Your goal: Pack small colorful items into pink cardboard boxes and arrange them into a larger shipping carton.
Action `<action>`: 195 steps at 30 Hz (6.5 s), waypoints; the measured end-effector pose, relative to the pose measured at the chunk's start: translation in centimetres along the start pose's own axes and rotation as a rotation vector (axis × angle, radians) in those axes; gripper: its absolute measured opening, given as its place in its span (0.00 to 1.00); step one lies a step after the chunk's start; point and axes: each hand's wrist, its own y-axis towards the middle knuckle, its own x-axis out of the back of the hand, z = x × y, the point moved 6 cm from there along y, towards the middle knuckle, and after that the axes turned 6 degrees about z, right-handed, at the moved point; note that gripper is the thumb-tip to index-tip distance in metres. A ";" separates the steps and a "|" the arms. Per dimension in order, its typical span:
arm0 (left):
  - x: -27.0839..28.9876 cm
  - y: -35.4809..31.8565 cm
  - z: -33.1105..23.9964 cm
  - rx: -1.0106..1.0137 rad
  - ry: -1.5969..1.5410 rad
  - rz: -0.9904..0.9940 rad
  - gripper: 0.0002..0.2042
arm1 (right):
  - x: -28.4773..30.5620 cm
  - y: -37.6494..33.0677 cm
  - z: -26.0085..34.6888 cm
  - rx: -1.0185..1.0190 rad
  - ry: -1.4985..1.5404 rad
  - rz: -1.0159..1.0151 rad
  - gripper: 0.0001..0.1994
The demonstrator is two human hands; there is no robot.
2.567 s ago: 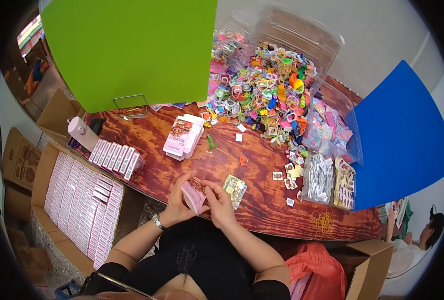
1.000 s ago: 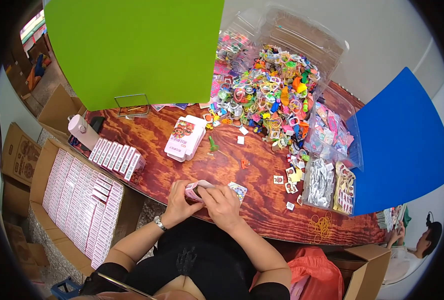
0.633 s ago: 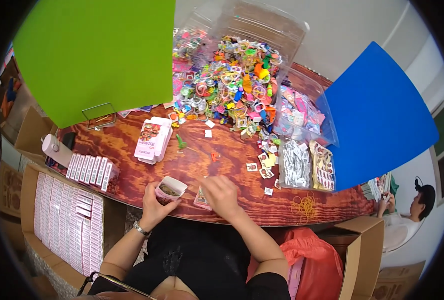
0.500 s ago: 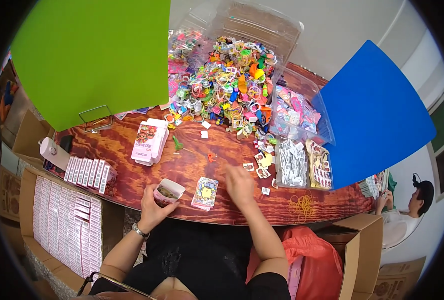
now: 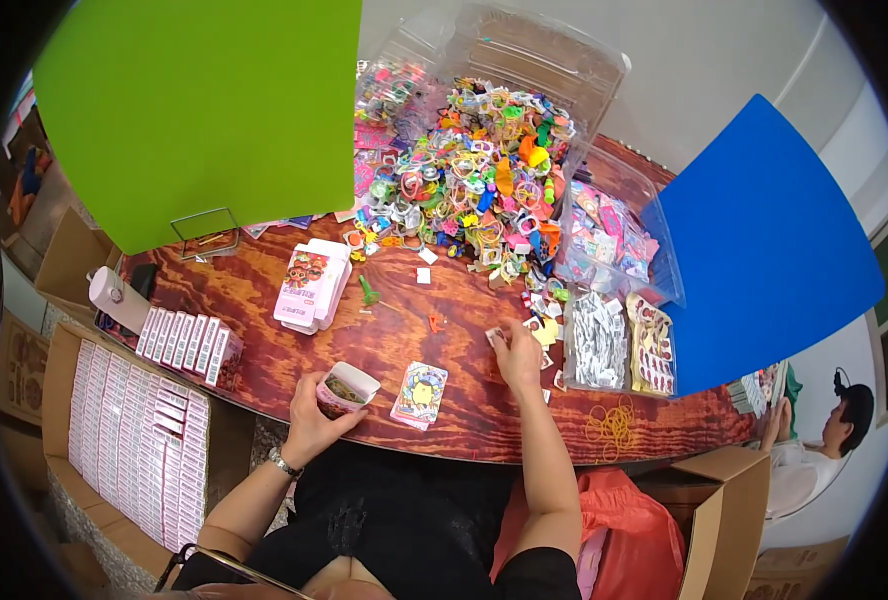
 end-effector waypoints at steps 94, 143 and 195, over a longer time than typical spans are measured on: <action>-0.8 1.5 -1.2 -0.028 0.011 -0.015 0.44 | 3.5 -2.3 17.3 0.230 0.775 0.652 0.08; 1.0 -0.1 -3.3 -0.251 0.007 -0.113 0.45 | 1.9 -8.3 23.1 0.580 0.564 0.321 0.10; 1.2 0.0 -3.7 -0.184 -0.041 -0.032 0.51 | -1.2 -11.7 23.1 0.788 0.423 0.066 0.21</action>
